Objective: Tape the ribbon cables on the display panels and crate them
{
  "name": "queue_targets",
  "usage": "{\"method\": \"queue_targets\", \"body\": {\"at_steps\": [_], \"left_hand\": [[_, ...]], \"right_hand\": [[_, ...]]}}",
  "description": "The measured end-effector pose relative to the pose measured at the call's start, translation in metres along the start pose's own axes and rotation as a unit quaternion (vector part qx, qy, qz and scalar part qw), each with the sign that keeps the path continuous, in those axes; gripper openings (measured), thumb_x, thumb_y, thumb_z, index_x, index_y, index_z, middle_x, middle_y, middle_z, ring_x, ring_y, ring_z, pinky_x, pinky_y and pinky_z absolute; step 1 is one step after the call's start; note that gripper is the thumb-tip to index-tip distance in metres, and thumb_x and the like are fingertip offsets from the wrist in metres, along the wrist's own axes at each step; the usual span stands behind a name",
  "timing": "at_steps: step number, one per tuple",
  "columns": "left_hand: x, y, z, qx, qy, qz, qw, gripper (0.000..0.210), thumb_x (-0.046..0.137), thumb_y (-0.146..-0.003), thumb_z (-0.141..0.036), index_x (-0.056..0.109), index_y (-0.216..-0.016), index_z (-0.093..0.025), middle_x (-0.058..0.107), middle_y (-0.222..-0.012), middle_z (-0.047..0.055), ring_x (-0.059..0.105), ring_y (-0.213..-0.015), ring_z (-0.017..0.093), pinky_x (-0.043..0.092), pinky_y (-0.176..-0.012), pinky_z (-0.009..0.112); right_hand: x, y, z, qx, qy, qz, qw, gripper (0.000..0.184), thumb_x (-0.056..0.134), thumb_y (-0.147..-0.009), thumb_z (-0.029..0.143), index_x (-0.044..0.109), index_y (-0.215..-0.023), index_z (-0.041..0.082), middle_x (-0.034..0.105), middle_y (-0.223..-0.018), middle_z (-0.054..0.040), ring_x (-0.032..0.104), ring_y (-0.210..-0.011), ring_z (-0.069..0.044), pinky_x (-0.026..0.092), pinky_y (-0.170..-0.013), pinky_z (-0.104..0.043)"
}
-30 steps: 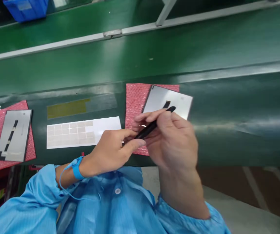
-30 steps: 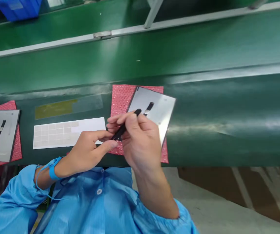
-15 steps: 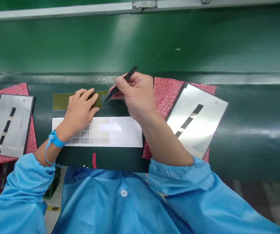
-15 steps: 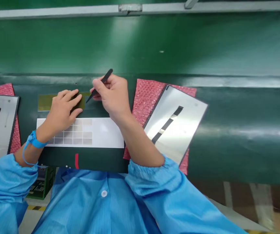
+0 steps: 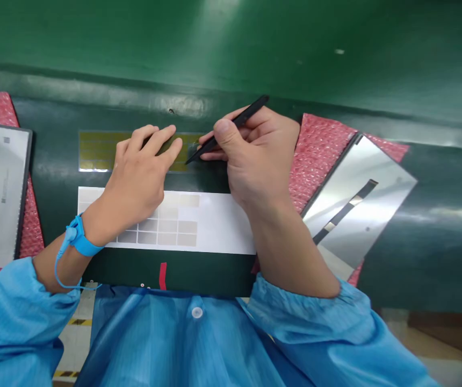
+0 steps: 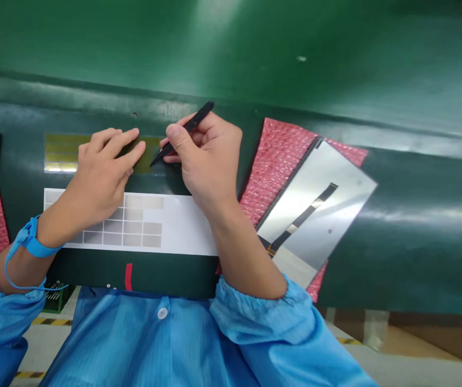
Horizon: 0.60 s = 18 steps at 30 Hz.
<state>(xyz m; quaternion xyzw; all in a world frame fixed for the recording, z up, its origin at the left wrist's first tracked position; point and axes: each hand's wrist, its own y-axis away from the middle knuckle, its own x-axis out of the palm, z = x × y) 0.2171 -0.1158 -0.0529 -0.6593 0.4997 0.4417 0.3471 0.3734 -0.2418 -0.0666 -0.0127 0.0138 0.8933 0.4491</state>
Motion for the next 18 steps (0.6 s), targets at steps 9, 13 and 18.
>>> {"method": "queue_targets", "body": {"at_steps": [9,13,18], "left_hand": [[-0.0004,-0.0017,-0.0039,-0.011,-0.01,0.005,1.0,0.054,0.036,-0.104,-0.011,0.056,-0.151,-0.026,0.048,-0.167,0.007,0.04,-0.151,0.032,0.039,-0.115,0.054],[-0.0015,-0.0011,-0.0036,-0.014,-0.008,0.002,1.0,0.054,0.037,-0.104,-0.012,0.056,-0.151,-0.028,0.049,-0.167,0.007,0.042,-0.15,0.033,0.039,-0.114,0.055],[-0.0011,-0.0015,-0.0017,-0.005,-0.01,-0.01,1.0,0.051,0.038,-0.106,-0.015,0.057,-0.15,-0.03,0.052,-0.165,0.008,0.044,-0.149,0.032,0.039,-0.114,0.054]], "right_hand": [[-0.0005,-0.0027,0.0025,0.001,0.01,0.023,1.0,0.014,0.081,-0.095,0.028,0.072,-0.085,0.025,0.075,-0.077,0.003,0.076,-0.072,-0.015,0.061,-0.057,-0.023],[0.0023,-0.0048,0.0009,0.011,0.016,0.009,1.0,0.02,0.086,-0.092,0.035,0.071,-0.082,0.026,0.075,-0.075,0.0022,0.072,-0.065,-0.016,0.06,-0.053,-0.026],[0.0052,-0.0062,-0.0045,0.009,-0.028,0.02,0.999,0.033,0.091,-0.085,0.054,0.069,-0.082,0.029,0.074,-0.074,0.0038,0.067,-0.061,-0.015,0.059,-0.053,-0.027]]}}
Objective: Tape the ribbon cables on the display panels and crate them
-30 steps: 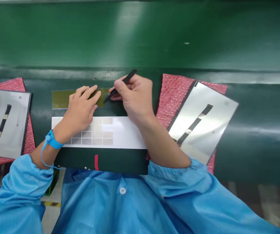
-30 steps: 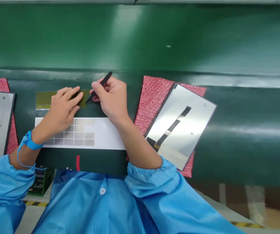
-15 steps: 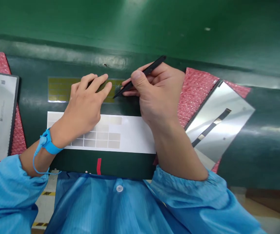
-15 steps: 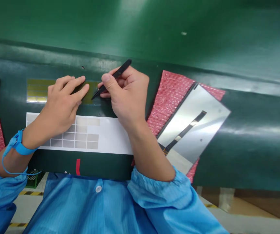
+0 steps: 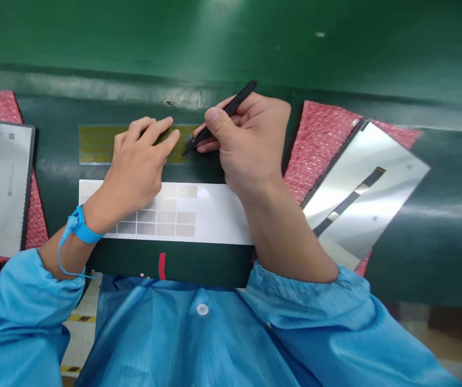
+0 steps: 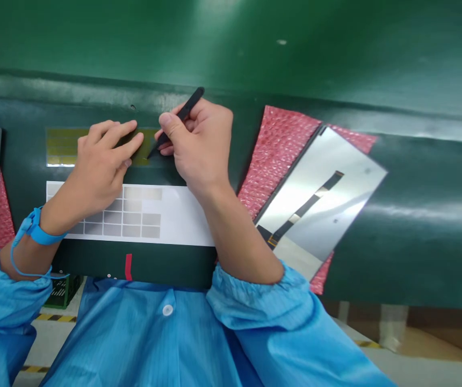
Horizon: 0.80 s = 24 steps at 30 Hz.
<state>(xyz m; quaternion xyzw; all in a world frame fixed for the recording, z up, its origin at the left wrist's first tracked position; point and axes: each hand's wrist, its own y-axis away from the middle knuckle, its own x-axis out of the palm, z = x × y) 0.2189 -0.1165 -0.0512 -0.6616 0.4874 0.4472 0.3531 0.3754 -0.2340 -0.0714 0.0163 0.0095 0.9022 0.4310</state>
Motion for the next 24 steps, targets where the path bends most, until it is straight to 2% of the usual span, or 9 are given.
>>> {"method": "queue_targets", "body": {"at_steps": [3,6,8,12,14,17,21,24], "left_hand": [[0.002,-0.002,0.004,-0.005,-0.015,0.001,1.0,0.05,0.041,-0.105,-0.016,0.057,-0.15,-0.031,0.052,-0.165,0.008,0.043,-0.15,0.032,0.04,-0.114,0.052],[0.001,-0.003,0.014,0.013,-0.019,-0.013,1.0,0.049,0.045,-0.104,-0.017,0.06,-0.149,-0.031,0.054,-0.164,0.008,0.046,-0.149,0.034,0.041,-0.115,0.056],[-0.003,-0.004,0.021,0.042,-0.01,-0.041,0.998,0.046,0.047,-0.104,-0.021,0.063,-0.146,-0.029,0.057,-0.162,0.007,0.05,-0.146,0.036,0.043,-0.116,0.059],[-0.008,-0.006,0.023,0.092,0.012,-0.143,0.985,0.041,0.056,-0.104,-0.027,0.068,-0.143,-0.032,0.055,-0.164,0.001,0.059,-0.141,0.039,0.049,-0.116,0.062],[-0.01,-0.002,0.003,0.111,0.021,-0.177,0.978,0.043,0.061,-0.102,-0.023,0.069,-0.142,-0.034,0.058,-0.161,-0.001,0.061,-0.139,0.041,0.049,-0.116,0.064],[-0.007,0.006,-0.056,0.158,0.043,-0.173,0.971,0.043,0.068,-0.096,-0.014,0.071,-0.136,-0.029,0.067,-0.151,0.005,0.066,-0.135,0.039,0.052,-0.114,0.062],[0.02,0.004,-0.14,0.217,0.078,-0.119,0.966,0.035,0.065,-0.096,-0.005,0.07,-0.129,-0.013,0.073,-0.139,0.018,0.068,-0.132,0.036,0.053,-0.111,0.057],[0.044,-0.007,-0.171,0.212,0.09,-0.096,0.968,0.031,0.06,-0.1,-0.006,0.069,-0.129,-0.008,0.074,-0.137,0.019,0.067,-0.133,0.035,0.052,-0.111,0.054]], "right_hand": [[-0.003,0.002,0.006,-0.002,-0.046,0.004,0.999,0.042,0.089,-0.082,0.064,0.067,-0.085,0.028,0.074,-0.076,0.0032,0.068,-0.062,-0.014,0.06,-0.054,-0.027],[-0.025,0.012,0.022,-0.012,-0.068,0.001,0.998,0.045,0.088,-0.083,0.065,0.066,-0.089,0.027,0.074,-0.079,0.0021,0.07,-0.064,-0.015,0.061,-0.056,-0.027],[-0.055,0.023,0.033,-0.03,-0.065,-0.026,0.997,0.044,0.088,-0.084,0.064,0.065,-0.091,0.027,0.074,-0.08,0.0019,0.072,-0.065,-0.016,0.061,-0.055,-0.027],[-0.135,0.059,0.045,-0.044,-0.02,-0.13,0.99,0.043,0.089,-0.082,0.063,0.067,-0.087,0.027,0.073,-0.078,0.0026,0.07,-0.059,-0.014,0.061,-0.05,-0.025],[-0.17,0.08,0.043,-0.032,-0.004,-0.191,0.981,0.042,0.092,-0.08,0.059,0.067,-0.085,0.026,0.073,-0.074,0.0026,0.069,-0.055,-0.013,0.059,-0.047,-0.023],[-0.198,0.104,0.032,-0.006,-0.01,-0.256,0.967,0.04,0.095,-0.077,0.053,0.068,-0.085,0.024,0.073,-0.07,0.0022,0.068,-0.053,-0.013,0.058,-0.044,-0.021],[-0.194,0.118,0.018,0.031,-0.037,-0.277,0.96,0.035,0.094,-0.08,0.048,0.069,-0.085,0.024,0.076,-0.072,0.002,0.069,-0.053,-0.014,0.059,-0.044,-0.021],[-0.184,0.121,0.016,0.037,-0.045,-0.279,0.958,0.031,0.092,-0.084,0.044,0.068,-0.085,0.025,0.075,-0.072,0.0027,0.074,-0.06,-0.015,0.06,-0.047,-0.021]]}}
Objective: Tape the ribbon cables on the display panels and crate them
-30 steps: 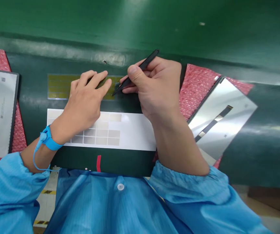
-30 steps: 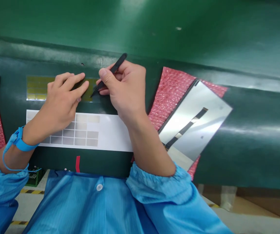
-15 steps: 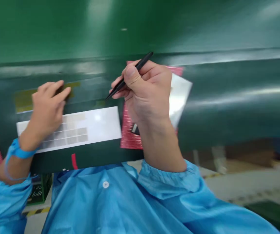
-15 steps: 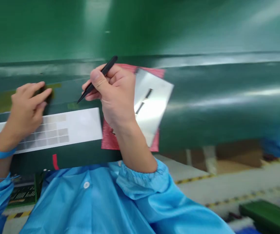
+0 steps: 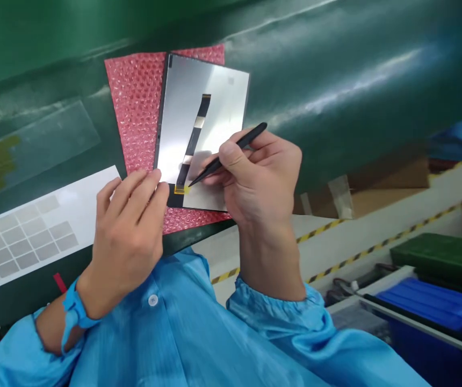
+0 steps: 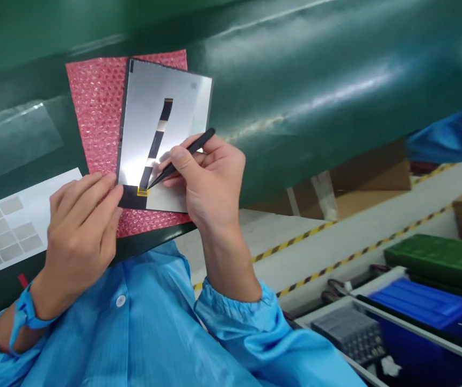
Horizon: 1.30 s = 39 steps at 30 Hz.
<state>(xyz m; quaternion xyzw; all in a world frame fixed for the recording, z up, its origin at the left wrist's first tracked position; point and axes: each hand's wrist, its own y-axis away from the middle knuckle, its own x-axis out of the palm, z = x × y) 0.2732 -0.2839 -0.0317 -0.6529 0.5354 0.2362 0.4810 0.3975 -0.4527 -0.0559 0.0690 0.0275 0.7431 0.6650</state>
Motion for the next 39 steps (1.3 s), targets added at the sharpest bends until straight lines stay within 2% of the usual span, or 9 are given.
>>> {"method": "queue_targets", "body": {"at_steps": [2,5,10,14,22,29,35,39], "left_hand": [[0.012,-0.005,-0.001,-0.014,-0.004,0.011,1.0,0.03,0.059,-0.103,-0.01,0.069,-0.131,-0.009,0.074,-0.138,0.017,0.067,-0.134,0.035,0.051,-0.111,0.054],[0.017,-0.006,0.004,-0.027,-0.015,0.033,0.999,0.029,0.06,-0.104,-0.013,0.07,-0.131,-0.009,0.074,-0.139,0.015,0.066,-0.135,0.035,0.05,-0.111,0.055],[0.015,-0.006,0.004,-0.028,-0.021,0.042,0.999,0.031,0.062,-0.102,-0.013,0.07,-0.132,-0.011,0.074,-0.138,0.015,0.066,-0.135,0.035,0.051,-0.111,0.057],[0.013,-0.008,0.002,-0.039,-0.028,0.058,0.997,0.034,0.059,-0.103,-0.015,0.07,-0.135,-0.02,0.073,-0.142,0.01,0.065,-0.137,0.035,0.051,-0.111,0.058],[0.008,-0.008,0.0,-0.074,-0.019,0.107,0.991,0.042,0.055,-0.106,-0.02,0.064,-0.146,-0.03,0.067,-0.151,0.004,0.059,-0.145,0.035,0.045,-0.119,0.062],[0.008,-0.01,-0.001,-0.088,-0.008,0.123,0.988,0.043,0.055,-0.107,-0.022,0.062,-0.148,-0.03,0.066,-0.152,0.004,0.056,-0.147,0.036,0.042,-0.122,0.063],[0.007,-0.01,-0.002,-0.103,-0.009,0.148,0.984,0.042,0.054,-0.108,-0.026,0.061,-0.149,-0.029,0.063,-0.155,0.004,0.052,-0.151,0.037,0.039,-0.125,0.064],[0.007,-0.009,-0.001,-0.085,-0.021,0.131,0.988,0.041,0.054,-0.109,-0.026,0.061,-0.149,-0.03,0.065,-0.153,0.004,0.055,-0.149,0.035,0.042,-0.123,0.063]], "right_hand": [[0.002,0.004,0.0,-0.004,0.006,-0.003,1.0,0.028,0.09,-0.087,0.042,0.067,-0.086,0.026,0.075,-0.073,0.0026,0.076,-0.063,-0.016,0.062,-0.048,-0.021],[0.003,0.007,0.002,-0.011,0.011,-0.015,1.0,0.024,0.087,-0.091,0.04,0.068,-0.087,0.026,0.075,-0.074,0.0018,0.077,-0.067,-0.018,0.062,-0.049,-0.023],[0.004,0.009,0.004,-0.018,0.02,-0.028,0.999,0.019,0.085,-0.093,0.033,0.069,-0.086,0.026,0.075,-0.075,0.003,0.076,-0.067,-0.018,0.062,-0.049,-0.023],[0.005,0.01,0.009,-0.029,0.035,-0.031,0.999,0.017,0.082,-0.095,0.03,0.069,-0.085,0.026,0.072,-0.074,0.0031,0.076,-0.069,-0.018,0.061,-0.051,-0.024],[0.004,0.013,0.018,-0.019,0.073,-0.026,0.997,0.02,0.086,-0.092,0.039,0.07,-0.084,0.03,0.073,-0.076,-0.001,0.078,-0.077,-0.028,0.067,-0.056,-0.038],[0.003,0.014,0.021,-0.011,0.083,-0.019,0.996,0.015,0.084,-0.094,0.03,0.073,-0.083,0.032,0.073,-0.078,-0.0001,0.077,-0.075,-0.028,0.067,-0.058,-0.039],[0.007,0.015,0.014,-0.054,0.087,-0.039,0.994,0.014,0.075,-0.099,0.021,0.072,-0.087,0.027,0.071,-0.079,-0.0004,0.075,-0.07,-0.024,0.065,-0.056,-0.037],[0.007,0.016,0.014,-0.052,0.094,-0.041,0.993,0.016,0.076,-0.098,0.022,0.072,-0.085,0.03,0.072,-0.08,-0.0009,0.075,-0.072,-0.026,0.066,-0.056,-0.039]]}}
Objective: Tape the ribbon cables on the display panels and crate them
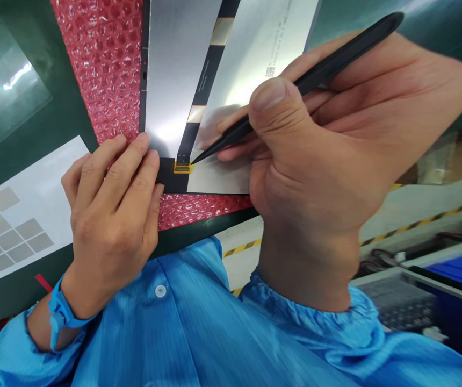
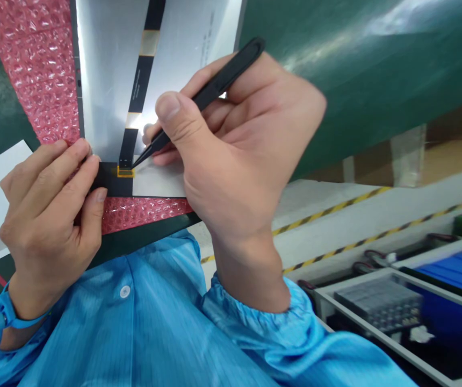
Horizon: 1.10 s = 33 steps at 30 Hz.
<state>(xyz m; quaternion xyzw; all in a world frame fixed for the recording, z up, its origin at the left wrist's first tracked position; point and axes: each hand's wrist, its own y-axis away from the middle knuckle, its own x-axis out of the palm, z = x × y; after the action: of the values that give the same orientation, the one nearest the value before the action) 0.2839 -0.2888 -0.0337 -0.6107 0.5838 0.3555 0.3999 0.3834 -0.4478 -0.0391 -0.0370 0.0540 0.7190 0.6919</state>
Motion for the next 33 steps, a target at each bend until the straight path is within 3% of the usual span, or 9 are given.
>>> {"method": "queue_targets", "body": {"at_steps": [10,18,24,28,33], "left_hand": [[0.0009,0.0011,0.0005,0.003,-0.003,-0.009,1.0,0.043,0.054,-0.109,-0.029,0.058,-0.151,-0.032,0.064,-0.154,0.003,0.055,-0.149,0.035,0.043,-0.123,0.063],[-0.0012,0.001,-0.0002,-0.028,0.006,0.021,0.999,0.04,0.053,-0.109,-0.031,0.062,-0.149,-0.033,0.062,-0.156,0.004,0.05,-0.153,0.037,0.036,-0.127,0.066],[-0.0004,0.0002,-0.0035,0.045,-0.049,-0.034,0.997,0.037,0.055,-0.105,-0.017,0.07,-0.137,-0.027,0.067,-0.148,0.013,0.06,-0.142,0.035,0.046,-0.115,0.065],[-0.0013,-0.0004,-0.0047,0.026,-0.053,0.0,0.998,0.038,0.056,-0.106,-0.018,0.067,-0.14,-0.032,0.062,-0.154,0.011,0.055,-0.146,0.037,0.04,-0.118,0.068],[-0.0027,0.0003,-0.0084,0.0,-0.065,0.015,0.998,0.039,0.064,-0.103,-0.021,0.066,-0.139,-0.035,0.06,-0.155,0.008,0.05,-0.15,0.04,0.033,-0.122,0.07]], "right_hand": [[-0.0017,-0.0004,0.002,0.009,-0.005,0.01,1.0,0.015,0.078,-0.097,0.024,0.073,-0.085,0.031,0.072,-0.081,-0.0009,0.076,-0.073,-0.027,0.064,-0.057,-0.04],[0.0013,-0.0009,0.0006,-0.003,-0.002,-0.004,1.0,0.016,0.074,-0.099,0.02,0.069,-0.086,0.027,0.071,-0.079,-0.0005,0.074,-0.07,-0.023,0.065,-0.056,-0.037],[-0.004,-0.0013,0.0057,0.024,0.014,0.012,1.0,0.014,0.078,-0.097,0.028,0.072,-0.085,0.033,0.075,-0.085,-0.0025,0.076,-0.079,-0.028,0.068,-0.061,-0.039],[-0.0028,0.0001,0.0047,0.017,0.01,0.014,1.0,0.012,0.076,-0.099,0.025,0.072,-0.089,0.03,0.075,-0.088,-0.003,0.076,-0.079,-0.026,0.067,-0.063,-0.036],[0.0028,0.0006,-0.0029,-0.005,-0.019,-0.061,0.998,0.014,0.082,-0.094,0.028,0.072,-0.085,0.032,0.07,-0.08,-0.0025,0.076,-0.077,-0.028,0.066,-0.057,-0.039]]}}
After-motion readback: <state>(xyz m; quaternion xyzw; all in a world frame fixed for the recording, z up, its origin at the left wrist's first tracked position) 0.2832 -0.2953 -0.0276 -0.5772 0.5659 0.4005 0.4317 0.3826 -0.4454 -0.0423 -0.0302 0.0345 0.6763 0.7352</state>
